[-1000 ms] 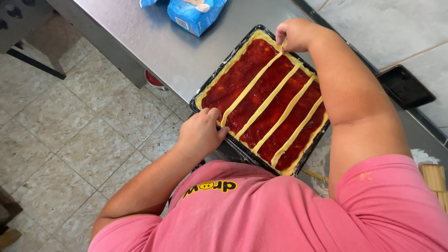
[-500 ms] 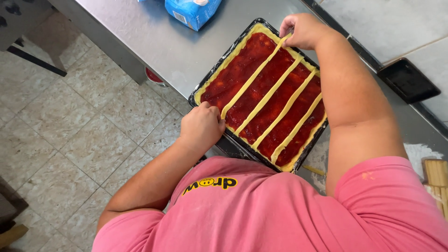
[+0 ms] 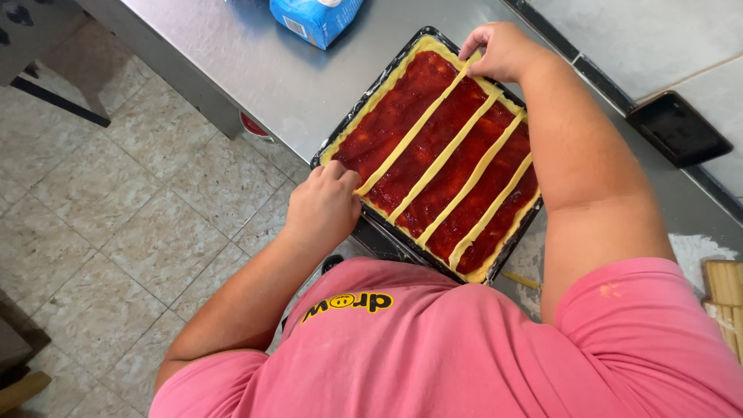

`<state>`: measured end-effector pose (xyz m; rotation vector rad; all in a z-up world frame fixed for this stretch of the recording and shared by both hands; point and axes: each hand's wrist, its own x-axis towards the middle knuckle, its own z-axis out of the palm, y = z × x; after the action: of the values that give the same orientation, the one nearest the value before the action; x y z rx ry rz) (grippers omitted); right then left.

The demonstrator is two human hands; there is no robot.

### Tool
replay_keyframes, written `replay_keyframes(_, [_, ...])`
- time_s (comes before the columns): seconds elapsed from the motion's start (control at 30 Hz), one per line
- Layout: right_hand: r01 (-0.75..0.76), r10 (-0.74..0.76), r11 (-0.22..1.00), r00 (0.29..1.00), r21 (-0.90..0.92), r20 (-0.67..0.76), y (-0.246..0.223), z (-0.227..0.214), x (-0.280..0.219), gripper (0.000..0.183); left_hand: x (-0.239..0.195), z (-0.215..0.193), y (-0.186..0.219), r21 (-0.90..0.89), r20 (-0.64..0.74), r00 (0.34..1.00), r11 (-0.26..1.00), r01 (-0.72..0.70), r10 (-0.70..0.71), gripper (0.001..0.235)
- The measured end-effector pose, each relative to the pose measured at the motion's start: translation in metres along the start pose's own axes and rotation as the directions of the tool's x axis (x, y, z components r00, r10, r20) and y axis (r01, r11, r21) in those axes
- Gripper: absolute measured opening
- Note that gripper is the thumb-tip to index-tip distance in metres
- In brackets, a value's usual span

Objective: The person cuts strips of dough and places them over a red filling in a rectangular baking pan to create a lattice pattern. They then roll out a separate piece of dough on a floured surface using a rolling pin.

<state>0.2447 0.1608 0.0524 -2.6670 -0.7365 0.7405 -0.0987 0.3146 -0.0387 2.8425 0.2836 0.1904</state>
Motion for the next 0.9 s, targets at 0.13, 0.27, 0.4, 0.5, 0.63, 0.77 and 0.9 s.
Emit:
replay_keyframes(0.13, [-0.005,0.005,1.000,1.000,0.030,-0.010,0.008,0.001,0.005,0.017,-0.002,0.002,-0.008,-0.034,-0.081,0.983,0.985,-0.171,0.168,0.018])
replay_keyframes(0.27, [-0.012,0.014,0.999,0.998,0.032,-0.065,0.016,0.008,0.014,0.014,-0.007,0.010,-0.018,0.015,-0.076,0.964,0.967,-0.253,0.253,0.021])
replay_keyframes(0.4, [-0.046,0.051,0.997,0.995,0.063,-0.085,0.012,0.008,0.012,0.015,-0.012,0.012,-0.025,0.007,-0.074,0.952,0.955,-0.296,0.295,0.023])
replay_keyframes(0.5, [-0.019,0.025,0.998,0.993,0.052,-0.113,0.022,0.012,0.020,0.015,-0.014,0.018,-0.026,0.024,-0.170,0.936,0.951,-0.309,0.308,0.021])
replay_keyframes(0.63, [-0.040,0.051,0.995,0.990,0.091,-0.128,0.019,0.014,0.016,0.013,-0.016,0.024,-0.026,0.010,-0.213,0.926,0.948,-0.318,0.313,0.021])
replay_keyframes(0.77, [-0.048,0.070,0.988,0.986,0.145,-0.152,0.021,0.016,0.016,0.014,-0.018,0.025,-0.025,-0.058,-0.241,0.931,0.954,-0.296,0.274,0.018])
replay_keyframes(0.9, [-0.104,0.128,0.979,0.982,0.173,-0.139,0.018,0.013,0.014,0.013,-0.019,0.025,-0.025,-0.074,-0.258,0.929,0.953,-0.294,0.266,0.019])
